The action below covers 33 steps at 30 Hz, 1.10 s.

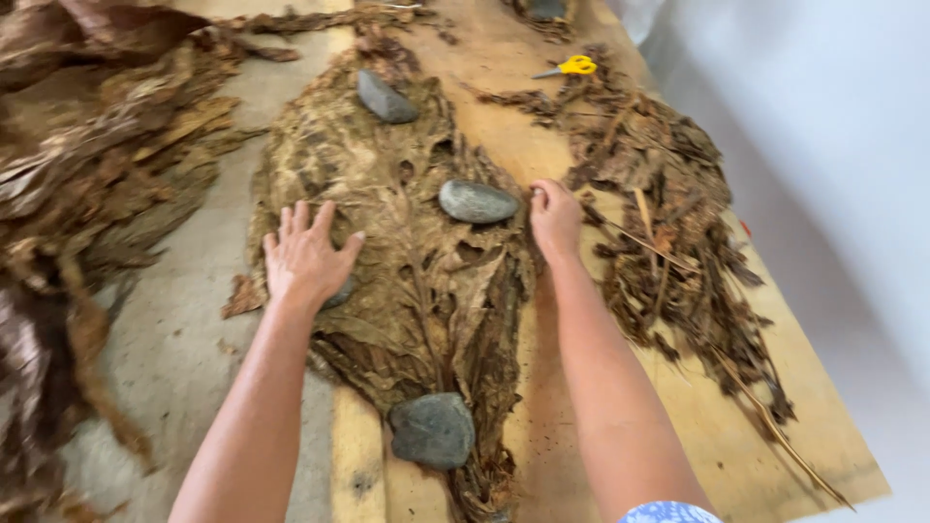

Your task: Unfolding and flattening large dried leaves on a wooden surface and using stones as weights to keep them in place.

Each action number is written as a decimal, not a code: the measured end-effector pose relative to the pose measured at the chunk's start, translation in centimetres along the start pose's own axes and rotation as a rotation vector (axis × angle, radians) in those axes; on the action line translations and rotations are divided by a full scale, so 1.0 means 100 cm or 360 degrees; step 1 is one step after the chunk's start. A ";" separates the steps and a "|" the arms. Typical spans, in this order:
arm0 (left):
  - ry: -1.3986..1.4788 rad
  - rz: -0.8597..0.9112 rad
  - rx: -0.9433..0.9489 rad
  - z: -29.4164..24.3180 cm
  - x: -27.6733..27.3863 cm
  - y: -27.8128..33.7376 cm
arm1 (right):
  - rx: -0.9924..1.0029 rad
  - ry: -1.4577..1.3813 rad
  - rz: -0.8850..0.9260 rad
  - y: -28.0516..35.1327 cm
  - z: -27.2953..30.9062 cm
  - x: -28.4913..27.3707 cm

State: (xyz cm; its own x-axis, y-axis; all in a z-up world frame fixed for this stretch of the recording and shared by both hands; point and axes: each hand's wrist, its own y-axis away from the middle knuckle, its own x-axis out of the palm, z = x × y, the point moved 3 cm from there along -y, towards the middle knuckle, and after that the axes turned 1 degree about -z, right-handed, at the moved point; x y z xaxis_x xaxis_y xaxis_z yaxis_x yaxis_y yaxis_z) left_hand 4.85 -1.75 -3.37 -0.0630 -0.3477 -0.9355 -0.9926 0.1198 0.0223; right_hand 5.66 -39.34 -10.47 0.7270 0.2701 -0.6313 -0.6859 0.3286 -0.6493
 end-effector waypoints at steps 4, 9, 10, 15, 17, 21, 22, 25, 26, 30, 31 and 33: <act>-0.0052 -0.0074 -0.0068 0.008 0.008 -0.005 | -0.0079 -0.0016 0.0091 0.001 -0.013 0.009; -0.0009 -0.0137 -0.0015 0.009 0.007 -0.003 | -0.0389 0.0089 0.0005 -0.001 -0.033 0.017; -0.0016 -0.0147 -0.0066 0.011 0.007 -0.004 | -0.0416 0.0050 0.0029 0.000 -0.037 0.020; 0.0137 0.0289 -0.0040 0.005 -0.015 0.006 | -0.0470 -0.0074 0.0026 0.002 -0.022 0.006; 0.0161 0.0290 -0.0060 0.006 -0.017 0.008 | -0.0483 -0.0031 0.0035 0.002 -0.023 0.009; 0.0570 0.0139 -0.0042 0.009 -0.027 0.012 | -0.0448 0.0064 0.0042 0.002 -0.020 0.005; 0.0566 0.0133 -0.0051 0.016 -0.028 0.007 | -0.0452 0.0053 0.0044 0.002 -0.015 0.003; 0.0664 -0.0289 -0.0032 0.044 -0.046 -0.007 | -0.0200 0.0112 0.0210 0.002 -0.011 0.002; 0.0556 -0.0436 -0.0064 0.058 -0.057 -0.012 | -0.0215 0.0111 0.0204 0.002 -0.010 0.001; 0.0101 -0.0982 -0.0330 0.151 -0.079 -0.039 | -0.0225 0.0137 0.0185 0.002 -0.010 0.002; 0.0101 -0.0990 -0.0325 0.172 -0.087 -0.040 | -0.0225 0.0134 0.0176 0.001 -0.010 0.004; -0.0216 -0.1022 -0.0630 0.216 -0.102 -0.041 | -0.0235 0.0197 0.0171 0.001 -0.012 0.004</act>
State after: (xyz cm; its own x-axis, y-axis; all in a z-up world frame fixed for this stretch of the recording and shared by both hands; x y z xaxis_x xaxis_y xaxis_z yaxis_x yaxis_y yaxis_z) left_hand 11.81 21.42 -1.58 0.5267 -0.1163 -0.8421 -0.7950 -0.4180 -0.4395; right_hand 5.84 -40.30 -11.36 0.6461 0.1801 -0.7417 -0.7632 0.1654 -0.6246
